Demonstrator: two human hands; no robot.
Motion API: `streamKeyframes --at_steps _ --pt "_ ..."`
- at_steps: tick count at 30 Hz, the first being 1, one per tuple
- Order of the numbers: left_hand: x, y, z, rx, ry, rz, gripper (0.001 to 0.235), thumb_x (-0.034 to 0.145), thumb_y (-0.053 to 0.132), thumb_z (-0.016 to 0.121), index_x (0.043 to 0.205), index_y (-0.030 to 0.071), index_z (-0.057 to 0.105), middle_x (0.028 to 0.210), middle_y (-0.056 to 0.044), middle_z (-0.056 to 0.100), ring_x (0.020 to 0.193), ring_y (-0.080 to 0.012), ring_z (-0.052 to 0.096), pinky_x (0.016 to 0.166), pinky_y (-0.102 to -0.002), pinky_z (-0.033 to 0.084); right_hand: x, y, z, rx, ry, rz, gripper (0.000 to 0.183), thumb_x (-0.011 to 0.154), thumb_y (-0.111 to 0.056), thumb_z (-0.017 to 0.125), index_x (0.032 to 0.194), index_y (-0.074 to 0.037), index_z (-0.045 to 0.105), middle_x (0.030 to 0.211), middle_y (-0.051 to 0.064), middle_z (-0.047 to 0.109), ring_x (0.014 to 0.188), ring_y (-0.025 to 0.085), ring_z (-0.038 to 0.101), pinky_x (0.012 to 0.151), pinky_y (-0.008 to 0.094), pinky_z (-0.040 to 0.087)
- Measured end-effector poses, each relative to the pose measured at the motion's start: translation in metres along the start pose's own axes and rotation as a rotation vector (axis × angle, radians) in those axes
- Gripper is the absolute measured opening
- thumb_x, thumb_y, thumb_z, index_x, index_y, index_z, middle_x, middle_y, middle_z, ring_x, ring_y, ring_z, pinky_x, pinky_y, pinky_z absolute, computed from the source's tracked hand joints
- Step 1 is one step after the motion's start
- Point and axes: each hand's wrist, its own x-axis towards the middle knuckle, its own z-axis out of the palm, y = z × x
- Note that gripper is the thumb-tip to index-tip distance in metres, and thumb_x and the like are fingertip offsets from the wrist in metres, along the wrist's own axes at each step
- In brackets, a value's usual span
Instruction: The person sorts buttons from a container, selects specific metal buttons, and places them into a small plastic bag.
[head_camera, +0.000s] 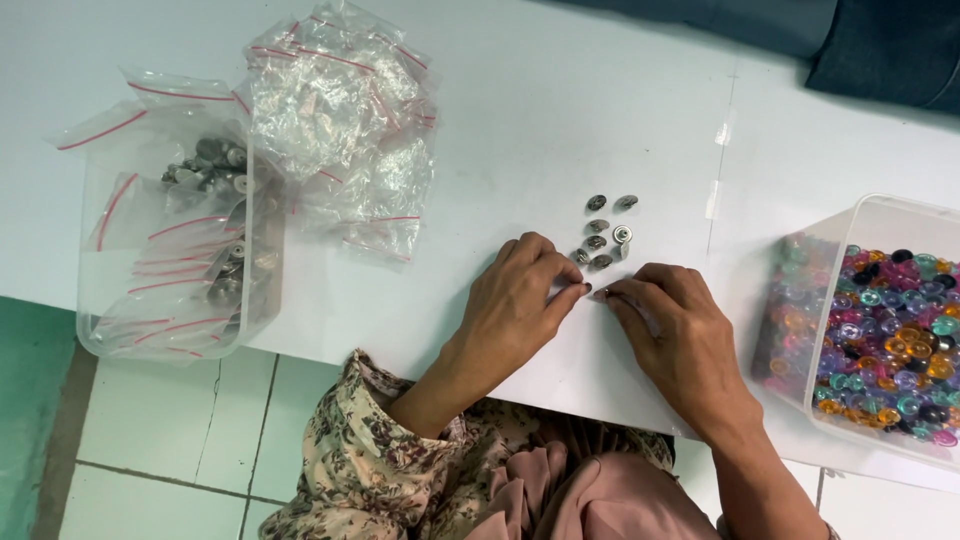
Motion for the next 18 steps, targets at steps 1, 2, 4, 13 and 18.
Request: streamKeyframes --at_steps 1,2,4,13,18 --pt "0.001 0.000 0.000 0.002 0.002 0.003 0.011 0.092 0.014 0.075 0.098 0.005 0.073 0.095 -0.010 0.060 0.092 -0.0274 0.066 0.072 -0.035 0.056 0.000 0.000 0.000 0.000 0.004 -0.002 0.009 0.089 -0.006 0.080 0.098 -0.004 0.078 0.094 0.013 0.071 0.093 0.028 0.072 0.076 0.036 0.061" --pt "0.001 0.000 -0.001 -0.002 0.000 -0.001 0.012 0.092 0.014 0.075 0.100 0.005 0.073 0.095 -0.010 0.061 0.092 -0.0274 0.067 0.073 -0.035 0.056 0.001 0.000 0.000 0.005 -0.004 0.012 0.009 0.089 -0.006 0.079 0.098 -0.005 0.079 0.094 0.014 0.071 0.094 0.028 0.072 0.076 0.036 0.061" --pt "0.001 0.003 -0.004 -0.007 -0.004 -0.007 0.014 0.092 0.015 0.074 0.102 0.004 0.073 0.095 -0.010 0.061 0.092 -0.0274 0.067 0.073 -0.034 0.056 0.000 0.001 -0.001 0.011 -0.014 0.028 0.009 0.089 -0.007 0.079 0.098 -0.005 0.079 0.094 0.014 0.071 0.095 0.028 0.072 0.076 0.035 0.061" --pt "0.005 0.019 -0.029 -0.018 0.016 0.021 0.019 0.095 0.018 0.073 0.107 0.003 0.073 0.097 -0.014 0.062 0.090 -0.0305 0.067 0.071 -0.038 0.056 0.001 0.004 -0.011 0.022 0.008 0.008 0.013 0.090 -0.008 0.077 0.102 -0.006 0.079 0.095 0.015 0.072 0.093 0.027 0.072 0.071 0.033 0.060" --pt "-0.004 0.018 -0.053 -0.012 0.099 0.015 0.020 0.096 0.018 0.071 0.109 0.003 0.073 0.098 -0.014 0.063 0.093 -0.0325 0.068 0.075 -0.040 0.056 0.010 -0.002 -0.007 -0.002 0.042 -0.082 0.012 0.091 -0.012 0.076 0.102 -0.010 0.079 0.093 0.009 0.071 0.095 0.024 0.072 0.073 0.033 0.059"
